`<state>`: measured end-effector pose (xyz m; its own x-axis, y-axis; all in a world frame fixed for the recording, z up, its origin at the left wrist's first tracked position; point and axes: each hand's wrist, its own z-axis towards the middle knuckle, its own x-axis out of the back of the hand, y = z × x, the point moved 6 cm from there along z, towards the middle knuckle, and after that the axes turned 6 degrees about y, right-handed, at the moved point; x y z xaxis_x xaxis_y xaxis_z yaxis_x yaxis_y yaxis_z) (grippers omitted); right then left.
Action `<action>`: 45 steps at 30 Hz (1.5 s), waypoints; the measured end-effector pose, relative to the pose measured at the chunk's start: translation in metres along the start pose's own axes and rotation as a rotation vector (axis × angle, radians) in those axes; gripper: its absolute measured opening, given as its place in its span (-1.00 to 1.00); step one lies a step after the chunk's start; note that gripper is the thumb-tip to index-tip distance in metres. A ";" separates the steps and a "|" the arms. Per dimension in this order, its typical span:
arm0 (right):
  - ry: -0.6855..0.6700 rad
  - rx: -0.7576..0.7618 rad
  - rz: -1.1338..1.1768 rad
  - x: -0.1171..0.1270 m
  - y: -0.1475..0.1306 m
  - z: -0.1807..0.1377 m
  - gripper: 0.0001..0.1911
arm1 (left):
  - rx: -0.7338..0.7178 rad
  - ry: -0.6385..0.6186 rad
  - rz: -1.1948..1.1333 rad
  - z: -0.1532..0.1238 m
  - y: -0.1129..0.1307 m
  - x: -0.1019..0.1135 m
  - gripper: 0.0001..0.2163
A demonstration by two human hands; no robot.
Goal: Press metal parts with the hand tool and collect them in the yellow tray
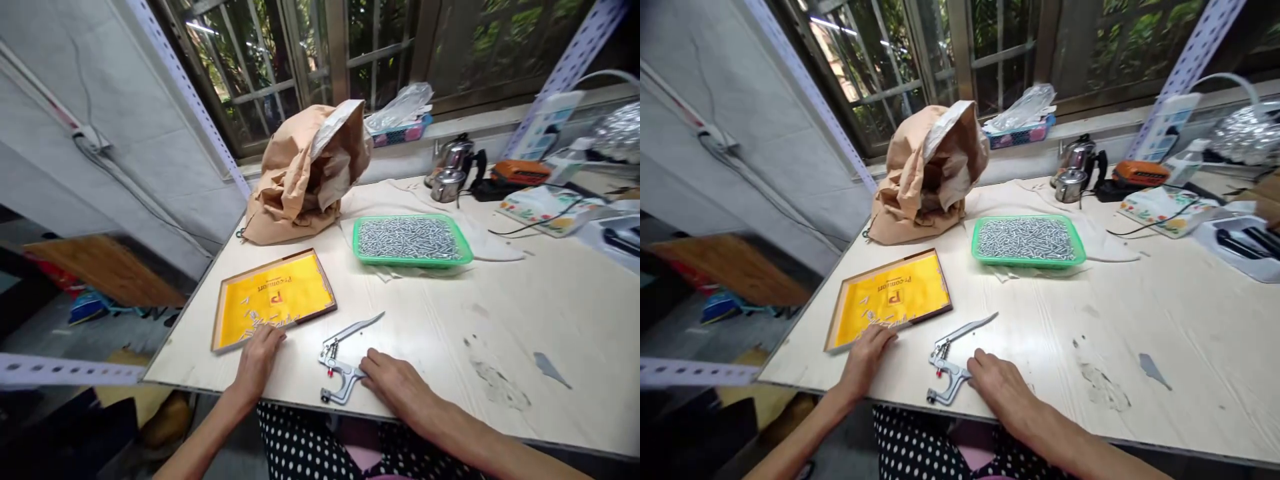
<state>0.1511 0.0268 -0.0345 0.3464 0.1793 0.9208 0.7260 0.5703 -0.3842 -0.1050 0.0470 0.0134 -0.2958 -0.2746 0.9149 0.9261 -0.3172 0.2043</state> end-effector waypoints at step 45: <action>0.113 0.044 -0.032 0.008 -0.003 -0.008 -0.86 | 0.803 -0.635 -0.531 -0.024 0.076 -0.052 -0.76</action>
<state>0.1568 0.0198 -0.0268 0.3898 0.0709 0.9182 0.7118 0.6094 -0.3492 -0.0250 0.0158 -0.0275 -0.7325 0.2994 0.6114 0.6701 0.4754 0.5700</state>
